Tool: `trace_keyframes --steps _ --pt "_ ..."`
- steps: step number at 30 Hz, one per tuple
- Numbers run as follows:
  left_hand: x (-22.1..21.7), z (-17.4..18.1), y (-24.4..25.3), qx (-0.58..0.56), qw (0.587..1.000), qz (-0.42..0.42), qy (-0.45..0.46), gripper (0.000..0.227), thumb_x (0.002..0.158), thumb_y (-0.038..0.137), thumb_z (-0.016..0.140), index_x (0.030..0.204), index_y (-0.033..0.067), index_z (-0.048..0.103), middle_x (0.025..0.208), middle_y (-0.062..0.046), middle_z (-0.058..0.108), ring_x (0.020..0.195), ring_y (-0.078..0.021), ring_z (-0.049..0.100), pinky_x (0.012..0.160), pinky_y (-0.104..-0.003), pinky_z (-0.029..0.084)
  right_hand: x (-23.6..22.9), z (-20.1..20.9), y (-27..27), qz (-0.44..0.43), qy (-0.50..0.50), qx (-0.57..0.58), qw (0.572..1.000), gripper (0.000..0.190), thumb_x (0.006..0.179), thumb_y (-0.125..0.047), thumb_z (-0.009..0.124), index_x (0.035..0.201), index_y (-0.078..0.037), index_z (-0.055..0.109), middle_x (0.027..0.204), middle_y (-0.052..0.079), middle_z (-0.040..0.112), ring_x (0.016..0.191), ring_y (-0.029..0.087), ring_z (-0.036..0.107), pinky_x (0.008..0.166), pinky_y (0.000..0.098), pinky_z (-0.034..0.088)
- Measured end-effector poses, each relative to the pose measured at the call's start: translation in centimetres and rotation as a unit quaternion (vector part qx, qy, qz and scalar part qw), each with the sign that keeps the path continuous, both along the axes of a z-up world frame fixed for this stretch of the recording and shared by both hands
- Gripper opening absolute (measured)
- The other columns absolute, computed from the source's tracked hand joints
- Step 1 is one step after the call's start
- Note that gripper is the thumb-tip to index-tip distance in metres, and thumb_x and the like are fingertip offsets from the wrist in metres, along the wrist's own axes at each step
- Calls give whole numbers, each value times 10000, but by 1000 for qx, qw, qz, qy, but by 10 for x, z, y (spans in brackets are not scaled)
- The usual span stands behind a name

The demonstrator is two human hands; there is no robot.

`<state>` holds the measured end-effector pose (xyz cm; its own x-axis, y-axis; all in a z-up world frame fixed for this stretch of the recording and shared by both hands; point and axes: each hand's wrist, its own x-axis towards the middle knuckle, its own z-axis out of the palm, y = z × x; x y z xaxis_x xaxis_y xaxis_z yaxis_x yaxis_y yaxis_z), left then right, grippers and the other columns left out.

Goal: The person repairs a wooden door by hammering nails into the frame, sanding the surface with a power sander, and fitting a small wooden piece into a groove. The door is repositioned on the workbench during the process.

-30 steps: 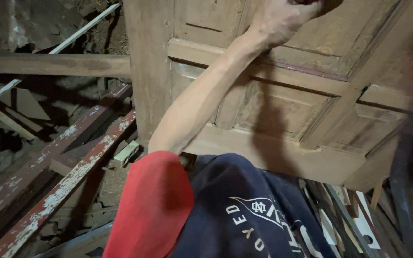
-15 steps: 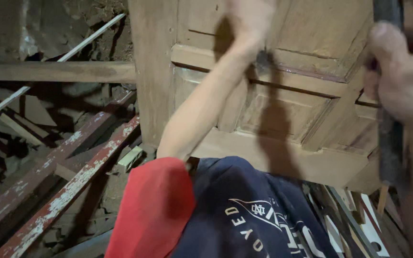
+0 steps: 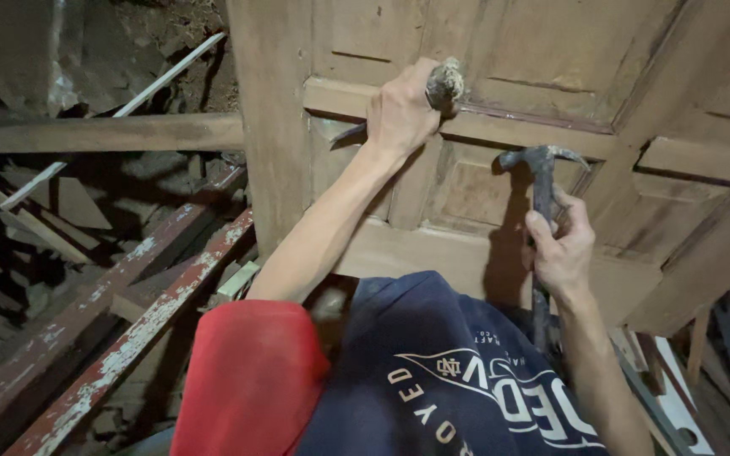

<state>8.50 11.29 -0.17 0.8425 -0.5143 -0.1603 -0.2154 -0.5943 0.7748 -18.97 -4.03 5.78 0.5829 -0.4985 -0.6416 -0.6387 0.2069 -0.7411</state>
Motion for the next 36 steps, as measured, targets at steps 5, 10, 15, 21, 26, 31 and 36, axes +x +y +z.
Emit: trace_keyframes --steps 5,10,15,21,26,31,36 --pt "24 -14 -25 104 985 132 47 353 873 246 792 1193 166 665 996 -175 758 958 -382 732 813 -478 576 -11 -4 8 28 -5 -32 999 462 1041 -114 680 1453 23 524 1010 27 638 815 74 564 675 241 481" --pt "43 -18 3 121 989 -71 -39 690 598 410 997 1140 168 646 1050 -113 749 947 -337 742 756 -461 591 -4 0 4 20 22 -18 999 486 1012 -127 679 1449 2 508 925 31 647 760 78 592 651 245 499" --pt "-1 -16 12 35 973 -202 -108 608 696 -12 789 1244 198 634 1089 -82 732 855 -283 740 695 -393 605 1 5 4 2 62 -4 998 497 991 -128 670 1452 -26 514 897 43 650 675 83 567 557 252 460" --pt "-23 -20 13 45 957 -240 -158 508 723 50 792 1178 143 586 978 -91 650 858 -320 723 701 -446 587 0 1 4 -13 9 22 1000 509 998 -122 675 1460 -15 489 902 6 620 660 50 529 515 236 416" --pt "-60 -10 25 107 967 -199 -115 388 742 46 739 1089 131 587 962 -103 631 780 -347 706 626 -455 575 -1 1 4 -15 41 10 999 511 991 -124 682 1456 -29 494 857 5 606 610 55 515 479 247 403" --pt "-60 -1 22 30 990 -65 -122 389 762 69 733 1131 144 638 1101 -133 689 690 -355 678 618 -481 566 3 2 4 -14 33 10 999 503 986 -136 690 1435 -35 488 786 7 602 536 63 503 442 256 389" --pt "-29 -9 5 56 989 -66 -118 380 802 33 688 1148 186 657 1043 -56 711 867 -333 736 737 -457 584 -4 -5 1 -3 67 6 998 534 971 -142 694 1458 -43 499 787 36 605 546 89 498 453 278 388"
